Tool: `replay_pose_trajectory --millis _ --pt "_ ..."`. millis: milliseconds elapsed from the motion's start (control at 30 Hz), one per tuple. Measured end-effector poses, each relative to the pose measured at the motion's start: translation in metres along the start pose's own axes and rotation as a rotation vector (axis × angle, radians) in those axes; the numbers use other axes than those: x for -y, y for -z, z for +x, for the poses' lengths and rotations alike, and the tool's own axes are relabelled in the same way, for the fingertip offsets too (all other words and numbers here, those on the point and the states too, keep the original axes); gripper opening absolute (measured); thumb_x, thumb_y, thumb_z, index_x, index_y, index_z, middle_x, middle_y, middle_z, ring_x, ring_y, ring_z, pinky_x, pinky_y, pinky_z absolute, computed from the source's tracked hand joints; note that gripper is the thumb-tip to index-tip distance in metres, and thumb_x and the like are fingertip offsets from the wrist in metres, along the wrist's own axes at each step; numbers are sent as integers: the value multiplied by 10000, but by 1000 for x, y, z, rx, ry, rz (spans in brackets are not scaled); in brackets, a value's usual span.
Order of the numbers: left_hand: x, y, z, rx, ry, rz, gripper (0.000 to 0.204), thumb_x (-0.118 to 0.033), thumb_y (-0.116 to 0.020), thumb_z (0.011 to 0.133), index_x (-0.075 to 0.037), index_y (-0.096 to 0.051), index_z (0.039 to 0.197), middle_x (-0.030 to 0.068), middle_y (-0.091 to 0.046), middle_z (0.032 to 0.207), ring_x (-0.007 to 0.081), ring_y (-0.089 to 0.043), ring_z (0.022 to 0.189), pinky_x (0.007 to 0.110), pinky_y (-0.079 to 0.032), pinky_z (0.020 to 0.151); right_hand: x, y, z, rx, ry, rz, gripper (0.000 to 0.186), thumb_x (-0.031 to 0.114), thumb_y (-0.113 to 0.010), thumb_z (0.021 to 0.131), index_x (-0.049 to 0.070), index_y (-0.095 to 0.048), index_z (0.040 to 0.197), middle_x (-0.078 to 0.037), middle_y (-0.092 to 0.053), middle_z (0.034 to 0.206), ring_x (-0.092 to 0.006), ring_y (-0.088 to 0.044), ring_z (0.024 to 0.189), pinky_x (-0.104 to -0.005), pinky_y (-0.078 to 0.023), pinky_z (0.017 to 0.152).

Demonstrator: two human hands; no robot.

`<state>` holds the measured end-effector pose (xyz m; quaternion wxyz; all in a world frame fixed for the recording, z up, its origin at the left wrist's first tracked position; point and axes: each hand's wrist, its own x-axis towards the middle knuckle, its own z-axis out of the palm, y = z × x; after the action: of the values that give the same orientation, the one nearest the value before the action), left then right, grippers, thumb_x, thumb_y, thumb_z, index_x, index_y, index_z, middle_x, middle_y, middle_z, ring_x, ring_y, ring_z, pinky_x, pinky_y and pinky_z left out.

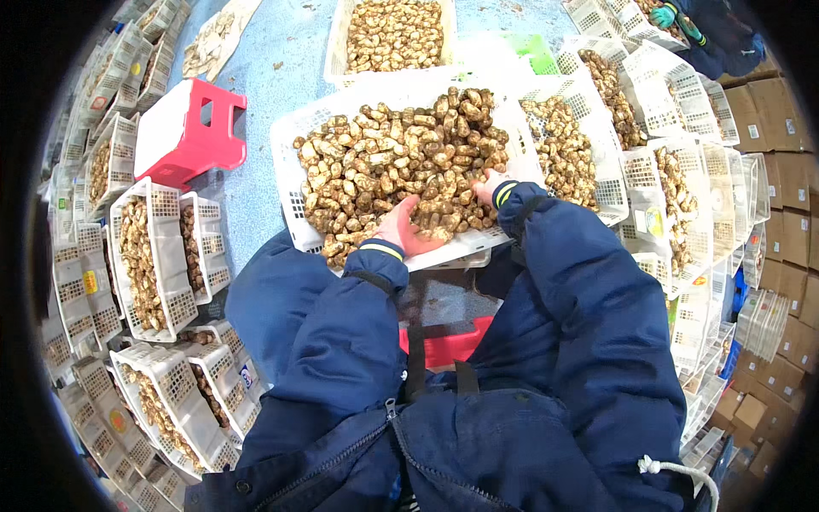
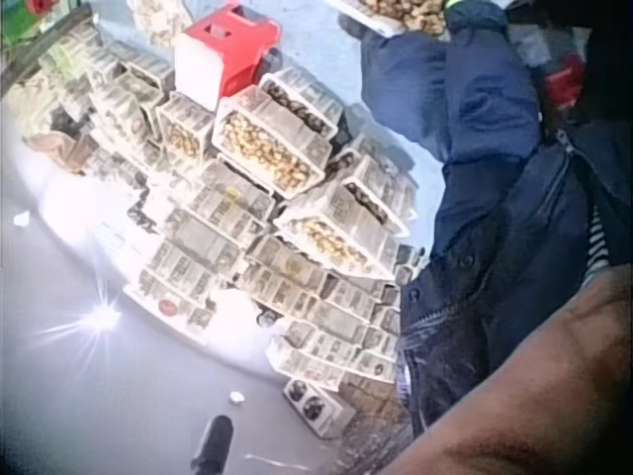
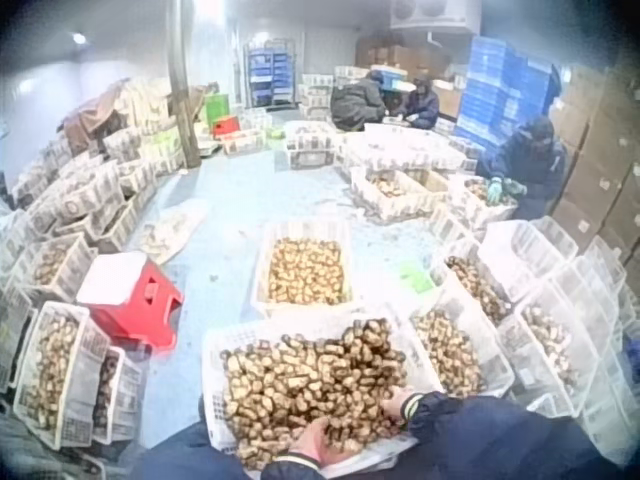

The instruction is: The person sits on a low stool and repeatedly picks up ginger roots from a white crate, turns them over, and places them into a green crate. The person handles the ginger by hand without tools, moving items one at a time between crates.

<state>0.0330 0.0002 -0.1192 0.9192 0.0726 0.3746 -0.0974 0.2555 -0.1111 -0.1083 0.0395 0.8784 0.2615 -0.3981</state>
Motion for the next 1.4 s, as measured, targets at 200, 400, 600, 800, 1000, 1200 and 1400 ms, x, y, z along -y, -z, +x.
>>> replay_pose_trajectory --millis 200,400,600,800,1000,1200,1400 --pt "10 -9 0 -146 -296 655 966 -358 -855 651 24 -362 1388 144 -576 1251 221 -544 1174 335 -402 1063 3 5 1 89 49 265 779 591 -530 862 44 -449 1410 -197 -615 1256 -336 -581 1163 -402 -455 974" --pt "21 25 40 -93 -722 1410 917 -441 -775 753 -23 -328 1436 123 -523 1350 267 -518 1218 383 -386 1078 27 17 -10 160 -61 337 797 615 -576 858 39 -457 1395 -149 -682 1037 -265 -675 850 -396 -557 652" --pt "30 44 87 183 -476 749 615 -434 -617 889 -131 -416 1385 42 -570 1319 253 -515 1221 445 -374 1063 51 10 -28 214 51 466 534 554 -544 905 114 -605 1201 -58 -623 937 -196 -598 844 -391 -540 647" --pt "19 13 59 136 124 -302 558 -569 -502 913 -185 -540 1315 70 -628 1228 289 -536 1210 559 -374 1020 41 2 -4 304 69 613 427 486 -565 926 125 -637 1141 -8 -585 699 -164 -509 544 -340 -406 498" --pt "-7 -36 9 107 -86 -169 521 -571 -540 917 -134 -605 1191 76 -668 1121 278 -624 1045 493 -487 938 70 15 -32 167 336 724 327 274 -556 899 115 -674 1159 -176 -686 944 -251 -671 823 -310 -527 716" --pt "-22 -67 -37 283 -581 -141 572 -572 -365 977 -199 -435 1405 90 -557 1345 303 -544 1210 547 -443 977 97 70 -163 -4 667 1153 534 106 -533 944 117 -408 1463 -71 -614 1220 -104 -589 943 -222 -488 751" --pt "-20 -89 -70 482 -648 -432 581 -575 -349 970 -211 -442 1414 137 -509 1389 369 -477 1281 600 -394 1029 74 74 -199 -133 653 1388 449 165 -571 962 64 -489 1392 -73 -624 1158 -134 -621 964 -246 -529 728"
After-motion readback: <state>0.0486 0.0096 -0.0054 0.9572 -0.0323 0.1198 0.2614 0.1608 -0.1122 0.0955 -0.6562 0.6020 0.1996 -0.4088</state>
